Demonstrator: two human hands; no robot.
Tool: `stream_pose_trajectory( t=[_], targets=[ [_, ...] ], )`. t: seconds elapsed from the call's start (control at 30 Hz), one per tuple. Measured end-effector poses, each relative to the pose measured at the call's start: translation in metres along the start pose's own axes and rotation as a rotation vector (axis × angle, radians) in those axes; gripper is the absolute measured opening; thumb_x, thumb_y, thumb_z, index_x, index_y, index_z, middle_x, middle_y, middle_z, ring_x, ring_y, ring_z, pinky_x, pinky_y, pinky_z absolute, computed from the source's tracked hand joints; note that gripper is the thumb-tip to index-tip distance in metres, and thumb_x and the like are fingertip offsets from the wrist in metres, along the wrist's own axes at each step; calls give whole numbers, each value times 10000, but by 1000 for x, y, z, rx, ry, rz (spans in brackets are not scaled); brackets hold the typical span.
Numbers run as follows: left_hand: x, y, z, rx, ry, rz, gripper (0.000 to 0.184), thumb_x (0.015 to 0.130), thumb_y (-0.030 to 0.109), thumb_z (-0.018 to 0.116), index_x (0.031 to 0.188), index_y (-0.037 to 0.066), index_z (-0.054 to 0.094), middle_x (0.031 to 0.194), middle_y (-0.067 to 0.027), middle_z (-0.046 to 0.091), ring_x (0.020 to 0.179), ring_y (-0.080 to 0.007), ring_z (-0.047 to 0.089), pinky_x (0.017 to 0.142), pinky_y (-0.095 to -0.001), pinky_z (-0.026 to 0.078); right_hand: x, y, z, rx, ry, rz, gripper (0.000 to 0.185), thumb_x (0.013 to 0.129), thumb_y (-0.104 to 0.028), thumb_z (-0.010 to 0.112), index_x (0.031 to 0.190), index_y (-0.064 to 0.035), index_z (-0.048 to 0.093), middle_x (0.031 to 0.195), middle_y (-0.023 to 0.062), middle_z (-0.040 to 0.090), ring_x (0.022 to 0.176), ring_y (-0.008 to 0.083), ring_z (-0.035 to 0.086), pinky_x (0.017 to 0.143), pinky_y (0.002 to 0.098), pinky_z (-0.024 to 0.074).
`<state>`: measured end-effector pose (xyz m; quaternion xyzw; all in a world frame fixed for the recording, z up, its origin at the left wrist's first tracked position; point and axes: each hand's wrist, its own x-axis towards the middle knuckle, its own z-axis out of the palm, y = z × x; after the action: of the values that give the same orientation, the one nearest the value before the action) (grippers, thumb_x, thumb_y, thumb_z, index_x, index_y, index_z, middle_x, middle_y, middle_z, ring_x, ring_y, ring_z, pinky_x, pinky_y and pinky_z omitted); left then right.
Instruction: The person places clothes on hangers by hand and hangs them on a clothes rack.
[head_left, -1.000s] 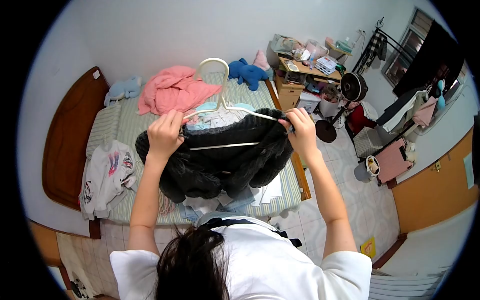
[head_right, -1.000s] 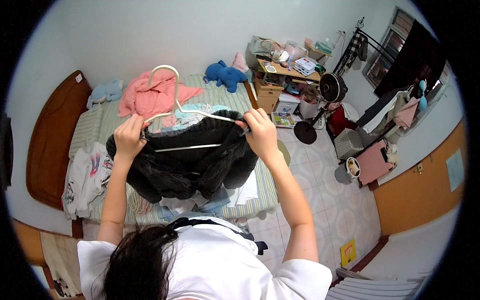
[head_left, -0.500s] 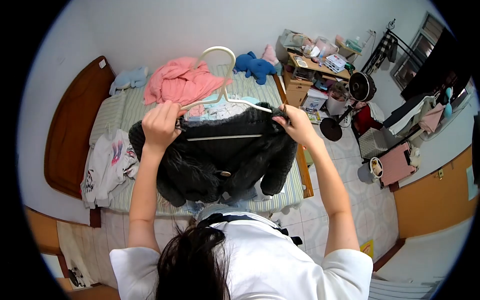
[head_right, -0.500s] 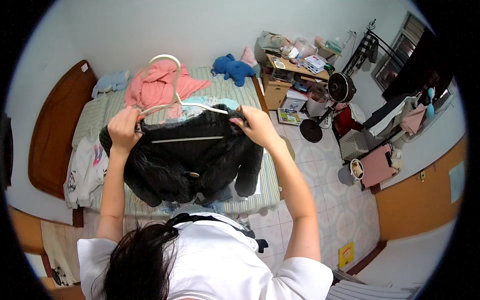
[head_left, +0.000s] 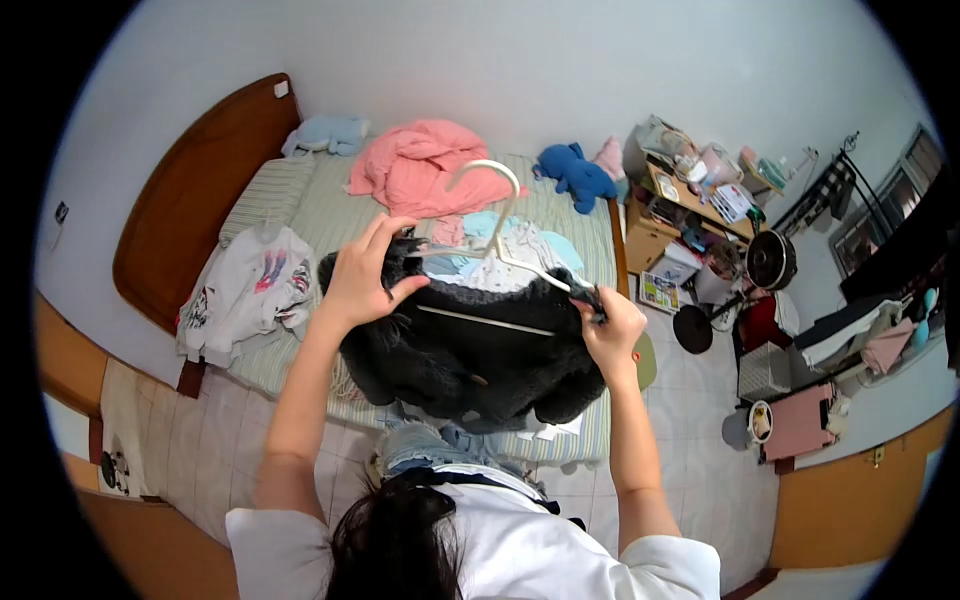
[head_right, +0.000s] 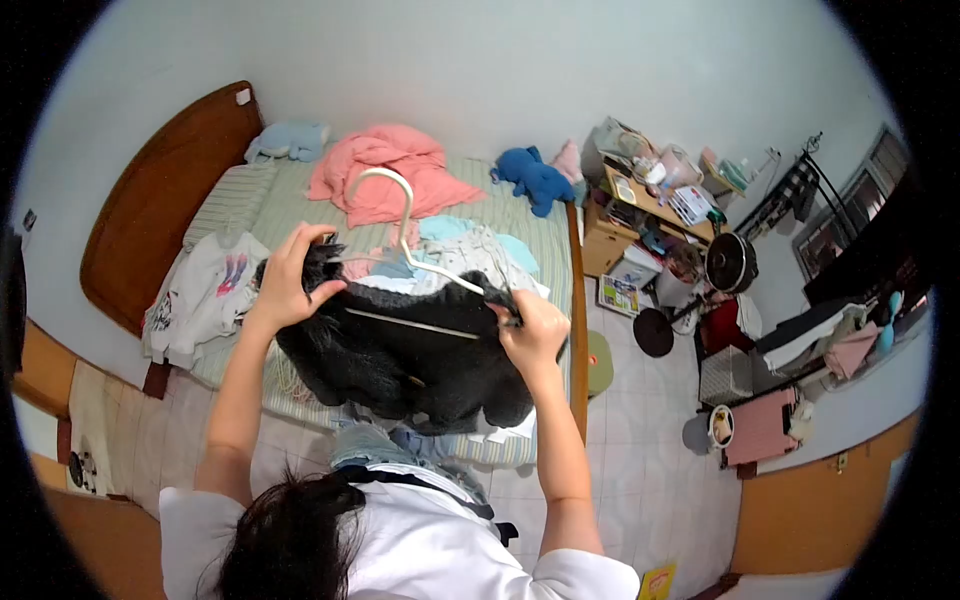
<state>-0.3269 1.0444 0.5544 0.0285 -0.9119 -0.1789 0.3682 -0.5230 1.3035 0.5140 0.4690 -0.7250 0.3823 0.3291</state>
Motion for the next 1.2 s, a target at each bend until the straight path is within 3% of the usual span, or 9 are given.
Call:
stream_pose_trajectory(
  t=[0.3,0.47,0.6,0.7,0.73,0.83,0.87,1.0,1.2],
  targets=[
    [-22,-49,-52,-83,164,14,440,670,131,763,1030,45,526,949,-119,514,890,-321,550,787,-348,457,21,-70,18,-137,159,-146,216,629,-128,744,746,-57,578,612,107,526,547,287,541,497,351,411],
    [-37,-89,-119,-304,211,46,404,827,300,580,1122,29,527,1100,-129,534,1105,-330,456,950,-387,344,41,-121,35,-171,181,-130,188,671,-138,731,739,-48,581,626,101,536,575,286,554,512,341,416],
    [-60,-152,-170,287,78,101,279,833,153,550,1086,41,525,1049,-141,563,1042,-333,492,882,-418,388,48,-174,61,-203,190,-90,208,654,-140,740,724,-46,568,622,102,533,572,290,548,517,348,416],
    [-78,-180,-195,134,37,-1,199,795,101,589,974,36,533,968,-155,561,941,-350,526,785,-406,423,48,-216,90,-181,192,-96,225,665,-163,745,703,-46,556,623,99,532,566,290,543,507,351,406],
    [-86,-195,-203,173,26,11,272,743,-7,579,1007,-12,517,996,-199,561,936,-395,529,746,-388,448,51,-235,101,-132,209,-91,266,653,-98,739,664,-18,485,585,150,437,528,333,475,488,353,375],
    [-113,-224,-233,251,20,-29,255,742,26,593,986,-3,523,965,-187,569,913,-390,531,748,-418,434,52,-267,137,-63,124,-38,290,647,-111,750,656,-18,476,576,158,427,525,339,469,480,364,364],
    [-124,-233,-236,274,170,92,219,732,43,600,933,-7,528,921,-177,570,871,-374,536,734,-430,420,53,-279,149,-49,107,-45,312,642,-115,758,643,-15,462,569,162,427,521,341,465,473,373,355],
    [-164,-257,-271,383,191,4,207,687,50,629,878,15,557,908,-128,590,867,-308,558,752,-385,429,55,-318,199,71,-25,-37,266,648,-170,772,697,-34,549,570,118,494,525,290,519,479,359,393],
    [-222,-284,-320,671,300,-122,251,650,23,612,895,16,557,857,-121,556,845,-301,537,765,-391,406,65,-366,273,324,-264,-60,340,695,-195,755,630,-33,464,541,117,460,480,305,488,448,360,371]
  ],
)
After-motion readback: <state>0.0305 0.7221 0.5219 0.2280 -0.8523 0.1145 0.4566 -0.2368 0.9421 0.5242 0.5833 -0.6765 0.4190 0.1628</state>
